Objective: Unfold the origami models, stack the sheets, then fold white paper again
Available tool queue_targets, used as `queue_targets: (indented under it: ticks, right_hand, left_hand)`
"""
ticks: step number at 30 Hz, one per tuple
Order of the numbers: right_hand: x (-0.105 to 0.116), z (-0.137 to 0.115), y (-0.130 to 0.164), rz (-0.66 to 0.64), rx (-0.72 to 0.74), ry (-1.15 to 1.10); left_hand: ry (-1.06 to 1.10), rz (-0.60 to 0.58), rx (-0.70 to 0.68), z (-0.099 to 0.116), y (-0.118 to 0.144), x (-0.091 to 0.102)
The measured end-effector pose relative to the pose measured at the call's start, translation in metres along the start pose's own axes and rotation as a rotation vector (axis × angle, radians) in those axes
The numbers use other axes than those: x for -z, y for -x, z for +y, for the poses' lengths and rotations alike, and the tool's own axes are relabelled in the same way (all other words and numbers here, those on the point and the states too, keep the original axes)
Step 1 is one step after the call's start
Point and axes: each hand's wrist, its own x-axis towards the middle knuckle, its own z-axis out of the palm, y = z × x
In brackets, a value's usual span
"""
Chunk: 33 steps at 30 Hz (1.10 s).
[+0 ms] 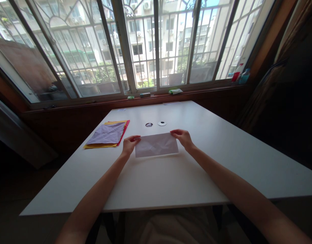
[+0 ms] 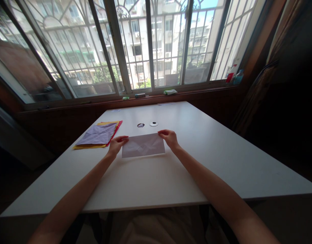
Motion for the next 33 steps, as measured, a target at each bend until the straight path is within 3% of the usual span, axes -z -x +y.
queue_targets:
  ticks: [10, 33]
  right_hand:
    - [0.0041, -0.0012, -0.0006, -0.021, 0.079, 0.205]
    - [0.0042, 0.0002, -0.0016, -0.042, 0.074, 0.19]
  left_hand:
    - [0.018, 0.059, 0.036, 0.0027, 0.0017, -0.0003]
    - [0.007, 0.077, 0.025, -0.0038, -0.0029, 0.0024]
